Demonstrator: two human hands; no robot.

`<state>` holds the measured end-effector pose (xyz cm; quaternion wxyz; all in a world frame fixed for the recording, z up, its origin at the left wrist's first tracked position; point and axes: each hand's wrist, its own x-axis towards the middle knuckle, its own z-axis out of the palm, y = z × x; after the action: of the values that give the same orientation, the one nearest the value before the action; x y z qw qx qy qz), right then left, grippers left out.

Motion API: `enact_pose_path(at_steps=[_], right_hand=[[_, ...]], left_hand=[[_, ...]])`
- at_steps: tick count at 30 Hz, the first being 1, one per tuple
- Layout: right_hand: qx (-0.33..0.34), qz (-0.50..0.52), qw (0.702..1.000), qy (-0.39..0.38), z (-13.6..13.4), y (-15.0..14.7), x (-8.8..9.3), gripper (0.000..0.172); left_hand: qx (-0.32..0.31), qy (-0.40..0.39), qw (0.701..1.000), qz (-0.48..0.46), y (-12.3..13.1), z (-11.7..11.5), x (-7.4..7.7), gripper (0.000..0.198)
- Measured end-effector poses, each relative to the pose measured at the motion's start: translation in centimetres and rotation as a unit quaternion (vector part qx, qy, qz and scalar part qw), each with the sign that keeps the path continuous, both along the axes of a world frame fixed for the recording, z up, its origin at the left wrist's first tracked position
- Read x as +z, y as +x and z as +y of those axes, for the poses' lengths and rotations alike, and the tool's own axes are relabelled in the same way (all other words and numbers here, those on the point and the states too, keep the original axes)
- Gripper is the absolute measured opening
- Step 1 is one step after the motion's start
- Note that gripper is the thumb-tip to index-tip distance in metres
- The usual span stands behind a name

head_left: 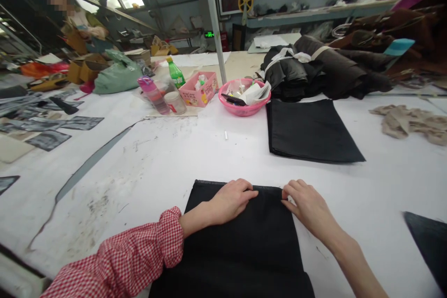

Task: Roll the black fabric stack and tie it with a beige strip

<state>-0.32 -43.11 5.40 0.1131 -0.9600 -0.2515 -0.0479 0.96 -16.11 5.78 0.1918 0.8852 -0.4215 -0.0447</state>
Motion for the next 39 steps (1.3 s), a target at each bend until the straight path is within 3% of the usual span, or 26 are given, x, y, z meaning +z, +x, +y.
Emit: enact_pose_path(at_steps=[4,9,13,20,26,32,35,37,39], right_hand=[[0.023,-0.005,1.000,-0.013,0.2,-1.1,1.1,0.009],[0.034,-0.036,0.999,0.000,-0.9,-1.6,0.2,0.018],[0.056,-0.080,0.994,0.047,-0.3,-1.2,-0.5,0.039],[0.089,-0.117,0.988,0.042,2.4,-0.6,0.3,0.040],[0.151,-0.105,0.983,0.024,1.1,0.1,0.0,0.046],[0.111,-0.075,0.991,-0.007,-4.2,1.0,-1.6,0.052],[0.064,-0.064,0.996,-0.016,-6.4,0.7,-1.3,0.060],[0.013,-0.075,0.997,0.002,-6.2,0.1,-0.4,0.059],[-0.017,-0.080,0.996,0.037,-4.4,-0.5,0.5,0.050]], left_hand=[[-0.002,0.003,1.000,-0.024,0.8,-1.9,-0.1,0.036],[-0.001,0.015,0.999,-0.051,1.2,-3.4,-0.9,0.020],[-0.018,0.000,0.997,-0.079,0.6,-3.1,-1.0,0.023],[-0.041,0.005,0.992,-0.123,-0.5,-2.3,-0.4,0.026],[-0.052,-0.007,0.990,-0.129,-0.8,-2.1,-0.3,0.025],[-0.036,-0.020,0.994,-0.104,-0.6,-0.9,-0.6,0.025],[-0.026,-0.007,0.995,-0.095,-0.5,-0.4,-0.8,0.024],[-0.014,-0.006,0.996,-0.086,-0.5,-0.4,-0.9,0.024],[-0.010,-0.015,0.997,-0.082,-0.6,-0.6,-0.9,0.024]])
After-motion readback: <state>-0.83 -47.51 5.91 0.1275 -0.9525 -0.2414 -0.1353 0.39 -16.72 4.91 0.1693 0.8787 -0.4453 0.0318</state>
